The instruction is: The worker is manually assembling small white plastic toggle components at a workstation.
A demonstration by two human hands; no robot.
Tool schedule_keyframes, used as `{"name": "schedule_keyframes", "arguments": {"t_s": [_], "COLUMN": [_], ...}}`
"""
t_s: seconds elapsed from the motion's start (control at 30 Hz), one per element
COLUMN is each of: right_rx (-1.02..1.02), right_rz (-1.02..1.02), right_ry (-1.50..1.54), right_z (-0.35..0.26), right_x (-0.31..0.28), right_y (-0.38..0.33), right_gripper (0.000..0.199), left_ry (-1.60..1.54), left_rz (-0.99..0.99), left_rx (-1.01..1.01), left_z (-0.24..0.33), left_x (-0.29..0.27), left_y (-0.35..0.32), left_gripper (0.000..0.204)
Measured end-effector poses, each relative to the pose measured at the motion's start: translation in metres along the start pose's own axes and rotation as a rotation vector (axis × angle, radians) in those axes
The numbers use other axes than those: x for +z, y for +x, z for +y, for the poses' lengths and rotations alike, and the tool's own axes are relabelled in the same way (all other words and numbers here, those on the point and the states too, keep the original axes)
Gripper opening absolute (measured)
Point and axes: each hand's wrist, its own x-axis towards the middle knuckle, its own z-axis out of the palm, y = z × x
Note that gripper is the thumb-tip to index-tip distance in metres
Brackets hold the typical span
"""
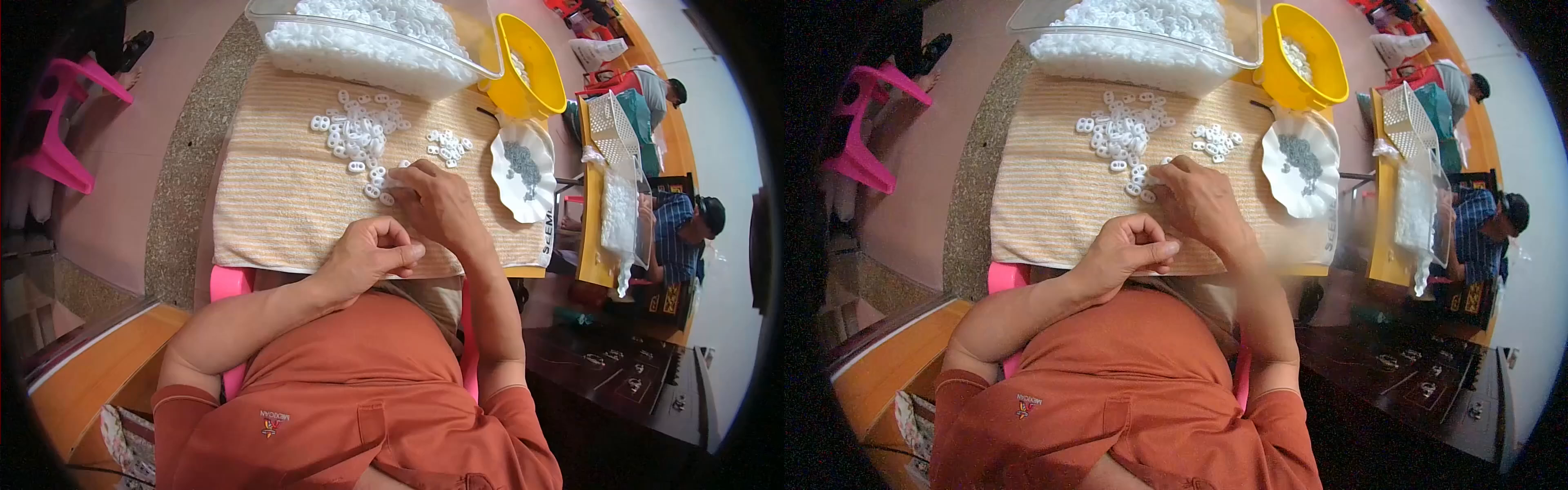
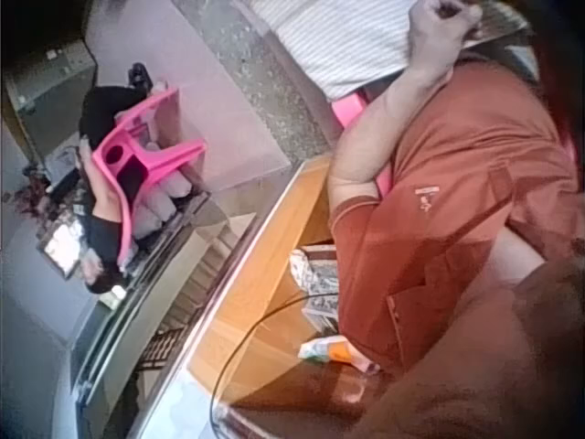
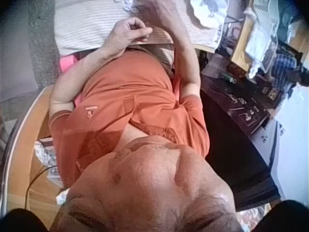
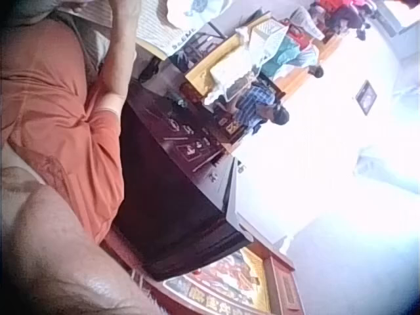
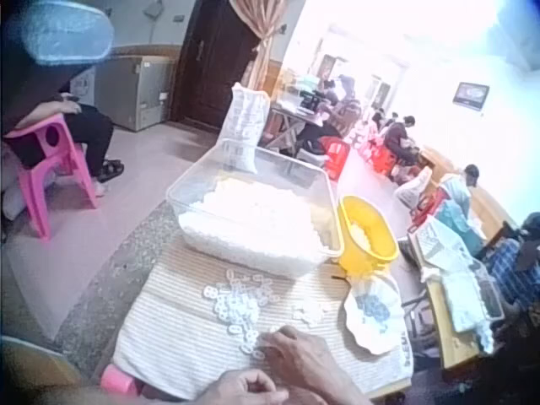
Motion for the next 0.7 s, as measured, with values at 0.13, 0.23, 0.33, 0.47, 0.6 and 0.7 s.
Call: {"name": "schedule_keyframes", "arguments": {"t_s": [0.13,0.23,0.33,0.47,0.6,0.7], "right_rx": [-0.014,0.017,0.07,0.132,0.168,0.145], "right_rz": [0.072,0.085,0.104,0.108,0.105,0.153], "right_ry": [0.133,0.219,0.293,0.362,0.478,0.517], "right_z": [0.003,0.012,0.014,0.011,0.012,0.018], "right_x": [0.002,0.005,0.006,0.005,0.005,0.003], "right_y": [0.001,0.0,0.0,0.001,-0.001,-0.006], "right_gripper": [0.02,0.022,0.024,0.029,0.028,0.026], "left_ry": [0.008,-0.003,-0.012,-0.022,-0.018,-0.017], "left_rz": [0.014,0.009,0.005,0.001,0.002,0.0], "left_rx": [-0.003,-0.007,-0.009,-0.005,-0.002,-0.007], "left_z": [0.001,0.001,0.001,0.0,0.001,0.001], "left_x": [0.0,-0.001,-0.001,-0.002,-0.002,-0.001], "left_y": [-0.001,-0.002,-0.002,-0.001,-0.001,-0.001], "left_gripper": [0.013,0.012,0.012,0.012,0.012,0.012]}}
